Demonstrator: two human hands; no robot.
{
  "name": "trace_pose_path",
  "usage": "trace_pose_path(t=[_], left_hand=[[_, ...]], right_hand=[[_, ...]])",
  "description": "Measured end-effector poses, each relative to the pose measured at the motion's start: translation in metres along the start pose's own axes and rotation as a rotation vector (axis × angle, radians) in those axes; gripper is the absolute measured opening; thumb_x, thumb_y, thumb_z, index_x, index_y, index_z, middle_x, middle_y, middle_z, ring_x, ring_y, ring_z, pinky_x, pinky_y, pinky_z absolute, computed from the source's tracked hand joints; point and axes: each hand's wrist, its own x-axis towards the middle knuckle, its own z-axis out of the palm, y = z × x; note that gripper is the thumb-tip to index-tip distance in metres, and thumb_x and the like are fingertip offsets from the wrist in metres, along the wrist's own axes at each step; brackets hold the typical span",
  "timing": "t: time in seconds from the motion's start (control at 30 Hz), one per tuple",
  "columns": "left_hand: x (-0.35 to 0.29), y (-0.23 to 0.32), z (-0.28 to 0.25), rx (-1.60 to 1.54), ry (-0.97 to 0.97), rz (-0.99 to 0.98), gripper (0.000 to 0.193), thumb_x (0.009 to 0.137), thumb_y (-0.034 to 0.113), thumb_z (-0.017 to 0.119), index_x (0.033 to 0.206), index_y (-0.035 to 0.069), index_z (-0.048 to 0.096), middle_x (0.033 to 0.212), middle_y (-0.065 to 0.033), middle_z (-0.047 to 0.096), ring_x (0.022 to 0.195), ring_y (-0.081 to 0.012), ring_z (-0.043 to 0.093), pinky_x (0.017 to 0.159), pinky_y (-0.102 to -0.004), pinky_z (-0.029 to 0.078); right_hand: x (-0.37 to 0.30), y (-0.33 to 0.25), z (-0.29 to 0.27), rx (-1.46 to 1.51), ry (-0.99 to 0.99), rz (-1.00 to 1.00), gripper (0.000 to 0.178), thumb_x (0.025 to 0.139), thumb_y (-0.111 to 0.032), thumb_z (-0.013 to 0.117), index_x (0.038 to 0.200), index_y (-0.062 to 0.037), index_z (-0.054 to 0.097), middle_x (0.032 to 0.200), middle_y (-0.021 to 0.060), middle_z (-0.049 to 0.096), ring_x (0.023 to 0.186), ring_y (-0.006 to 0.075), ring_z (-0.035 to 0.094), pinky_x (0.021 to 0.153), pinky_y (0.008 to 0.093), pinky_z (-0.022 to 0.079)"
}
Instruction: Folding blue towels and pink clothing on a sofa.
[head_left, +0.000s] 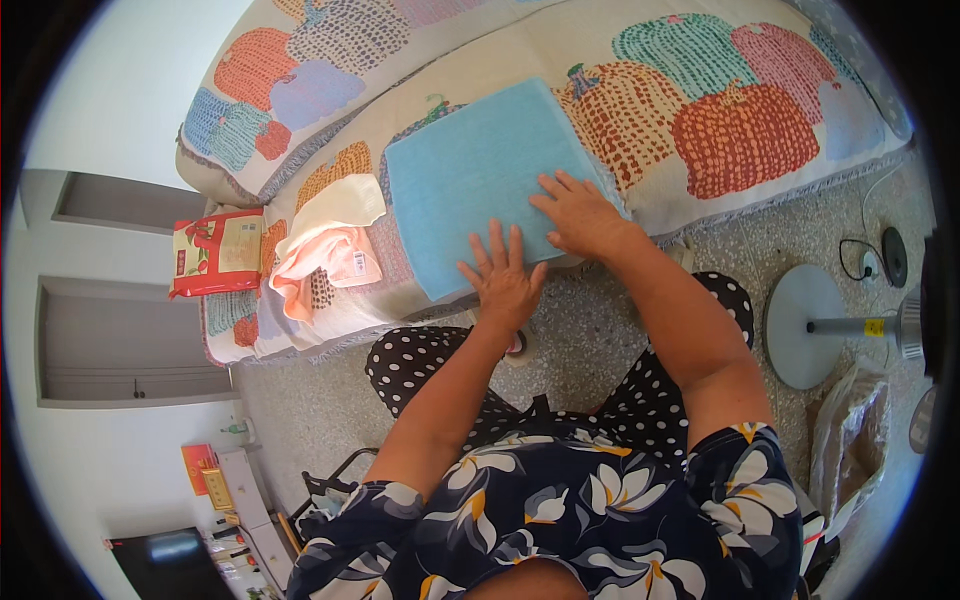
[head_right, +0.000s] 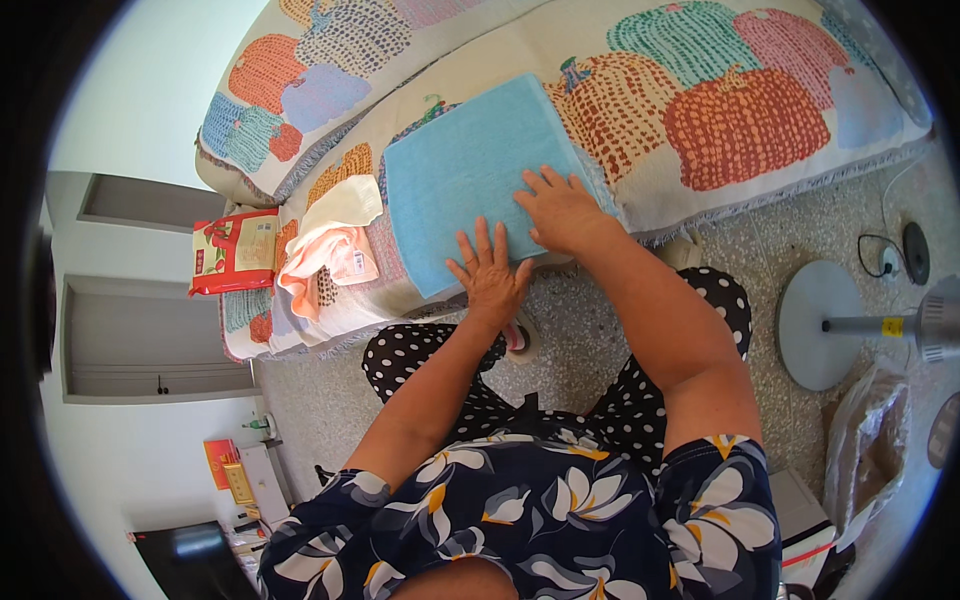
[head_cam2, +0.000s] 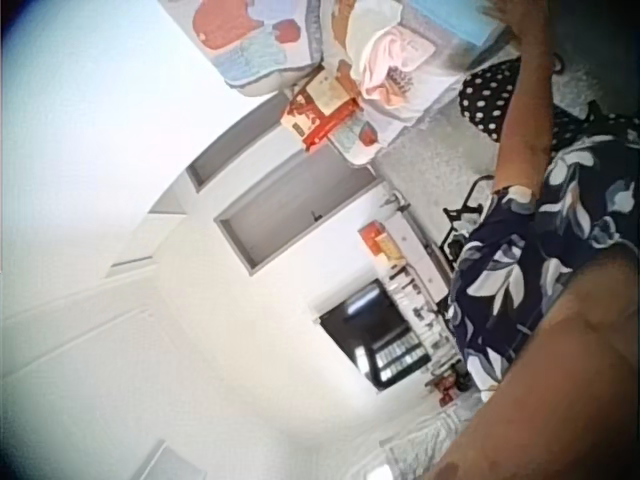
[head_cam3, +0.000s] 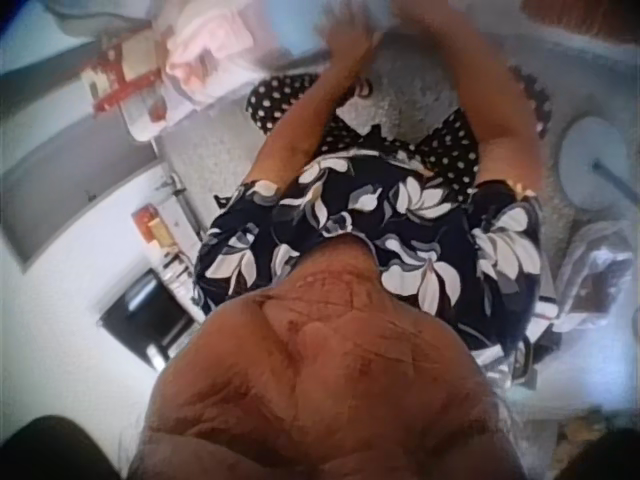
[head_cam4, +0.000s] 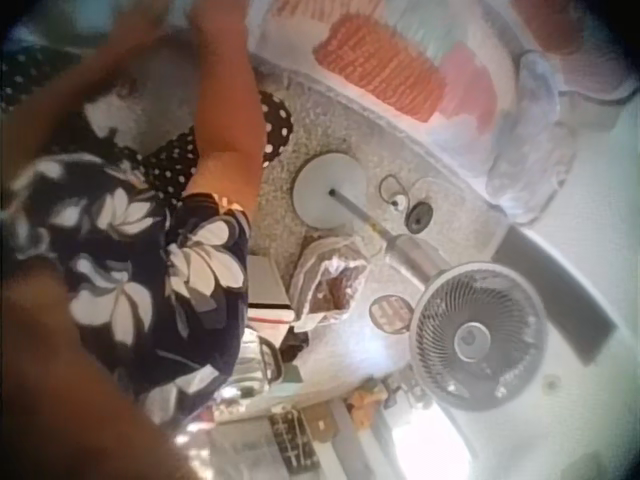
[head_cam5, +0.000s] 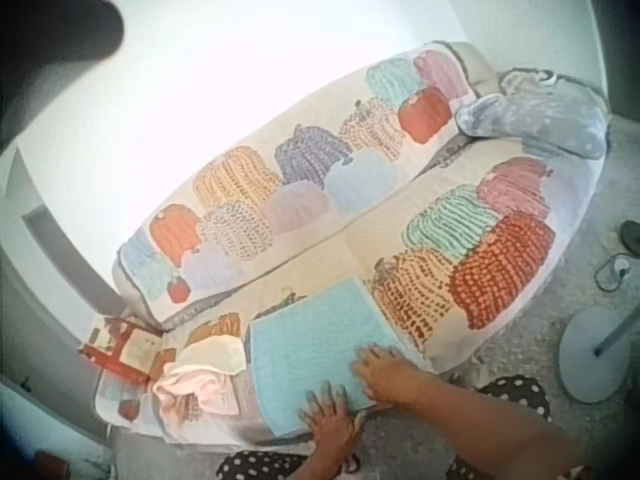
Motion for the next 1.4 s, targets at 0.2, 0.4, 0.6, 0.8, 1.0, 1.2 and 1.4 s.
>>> trace_pose_path(t=[0.2, 0.4, 0.6, 0.8, 1.0, 1.2, 1.4], left_hand=[[0.024, -0.001, -0.01, 0.069, -0.031, 0.108, 0.095, 0.069, 0.04, 0.069, 0.142, 0.012, 0.014, 0.149, -0.0084, 0.003, 0.136, -0.0363, -0.002, 0.099, -0.0663, 0.001], [0.027, -0.019, -0.031, 0.036, -0.181, 0.102, 0.101, 0.068, 0.047, 0.068, 0.143, 0.011, 0.01, 0.15, -0.009, 0.001, 0.136, -0.0359, -0.003, 0.099, -0.0663, 0.0], [0.005, -0.076, -0.004, 0.037, -0.079, -0.054, 0.1, 0.073, 0.059, 0.058, 0.142, 0.009, 0.007, 0.149, -0.0123, -0.003, 0.136, -0.0363, -0.005, 0.099, -0.0662, -0.001], [-0.007, -0.115, -0.012, -0.041, -0.103, -0.394, 0.104, 0.073, 0.057, 0.06, 0.142, 0.005, 0.003, 0.149, -0.0131, -0.002, 0.136, -0.036, -0.005, 0.1, -0.0653, 0.006], [-0.011, -0.108, -0.017, -0.044, -0.076, -0.518, 0.102, 0.072, 0.056, 0.061, 0.141, 0.004, 0.009, 0.149, -0.0142, 0.001, 0.136, -0.0371, 0.0, 0.099, -0.0666, 0.009], [0.01, -0.042, -0.017, 0.104, 0.092, -0.201, 0.078, 0.083, 0.051, 0.051, 0.14, 0.008, 0.02, 0.148, -0.0136, 0.008, 0.136, -0.0354, 0.004, 0.099, -0.066, 0.008], [0.048, -0.025, -0.004, -0.013, 0.074, -0.009, 0.066, 0.09, 0.049, 0.037, 0.14, 0.01, 0.022, 0.149, -0.0082, 0.011, 0.137, -0.0323, 0.007, 0.101, -0.0632, 0.002]], right_hand=[[0.001, 0.004, 0.002, 0.032, 0.032, -0.018, 0.052, 0.08, -0.02, 0.061, 0.128, -0.0112, 0.042, 0.142, 0.0123, 0.027, 0.133, 0.0305, 0.022, 0.105, 0.0468, 0.024], [0.0, 0.011, 0.004, 0.034, -0.001, -0.039, 0.05, 0.082, -0.02, 0.059, 0.127, -0.0109, 0.042, 0.143, 0.0115, 0.026, 0.133, 0.0295, 0.021, 0.106, 0.0463, 0.024], [0.001, 0.015, 0.003, 0.058, 0.012, -0.061, 0.053, 0.079, -0.018, 0.061, 0.128, -0.0095, 0.042, 0.142, 0.0129, 0.028, 0.132, 0.0297, 0.023, 0.106, 0.042, 0.025], [0.002, 0.014, 0.003, 0.045, -0.012, -0.055, 0.05, 0.081, -0.018, 0.059, 0.128, -0.0102, 0.041, 0.143, 0.0113, 0.026, 0.133, 0.0285, 0.021, 0.107, 0.043, 0.024], [0.002, 0.011, 0.001, 0.047, -0.039, -0.041, 0.049, 0.083, -0.019, 0.057, 0.128, -0.0113, 0.041, 0.144, 0.01, 0.024, 0.134, 0.0275, 0.019, 0.107, 0.0449, 0.022], [0.0, 0.014, 0.006, 0.042, 0.015, -0.044, 0.051, 0.081, -0.019, 0.059, 0.128, -0.01, 0.041, 0.143, 0.0116, 0.026, 0.133, 0.0284, 0.021, 0.107, 0.0427, 0.023], [0.001, 0.012, 0.006, 0.056, 0.057, -0.064, 0.054, 0.078, -0.019, 0.062, 0.128, -0.0088, 0.042, 0.142, 0.0124, 0.028, 0.133, 0.0289, 0.023, 0.106, 0.0423, 0.024]])
